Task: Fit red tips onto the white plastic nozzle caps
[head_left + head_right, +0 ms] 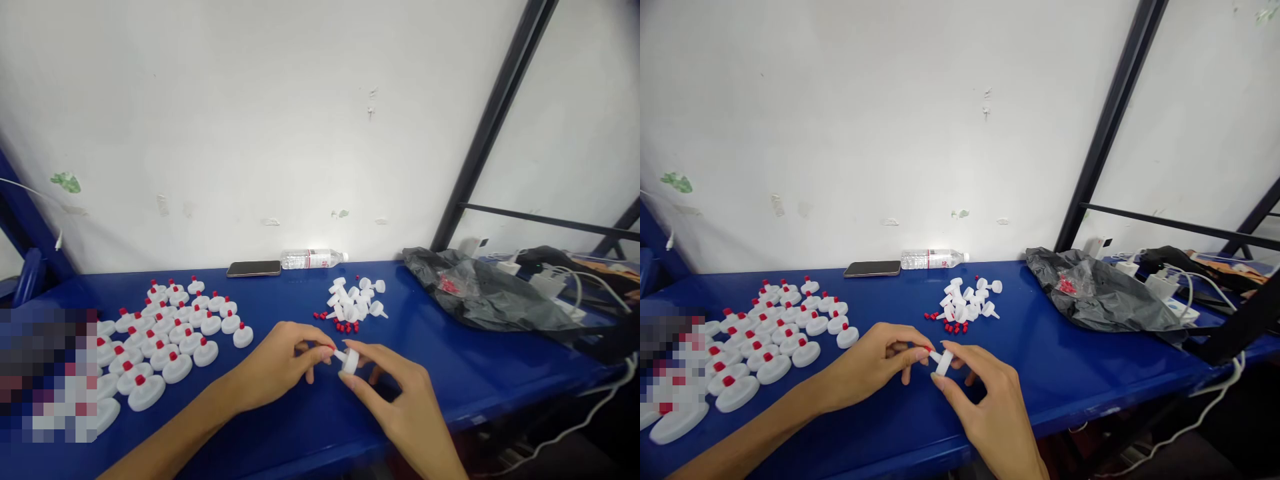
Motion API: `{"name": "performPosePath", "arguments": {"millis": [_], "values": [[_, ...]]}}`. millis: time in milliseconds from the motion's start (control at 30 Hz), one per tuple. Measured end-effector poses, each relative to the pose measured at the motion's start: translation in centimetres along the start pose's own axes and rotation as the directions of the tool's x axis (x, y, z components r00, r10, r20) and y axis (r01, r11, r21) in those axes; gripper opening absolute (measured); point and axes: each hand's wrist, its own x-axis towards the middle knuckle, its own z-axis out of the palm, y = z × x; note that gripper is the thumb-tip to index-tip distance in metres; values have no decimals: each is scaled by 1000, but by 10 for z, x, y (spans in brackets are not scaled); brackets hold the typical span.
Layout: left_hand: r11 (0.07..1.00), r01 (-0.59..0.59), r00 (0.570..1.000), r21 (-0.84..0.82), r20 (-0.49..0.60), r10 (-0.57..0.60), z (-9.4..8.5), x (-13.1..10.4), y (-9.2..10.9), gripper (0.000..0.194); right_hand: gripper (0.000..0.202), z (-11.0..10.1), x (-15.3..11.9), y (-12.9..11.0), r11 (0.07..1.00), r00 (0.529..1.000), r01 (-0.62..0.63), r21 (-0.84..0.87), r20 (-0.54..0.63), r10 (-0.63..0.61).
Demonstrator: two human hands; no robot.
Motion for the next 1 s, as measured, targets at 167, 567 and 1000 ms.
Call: {"name": "performPosePath", "arguments": {"millis": [167,567,1000], "values": [[935,-212,975,286,-1,221,4,-4,-7,28,33,0,-1,2,999,999,-28,26,33,27],[882,-269,955,388,-14,297,15,-11,-13,21,34,0,-5,3,982,984,155,-106,101,-144],[918,-236,964,318,-44,263,14,-9,-2,36,35,3,-6,5,962,971,237,-135,29,-236]]}}
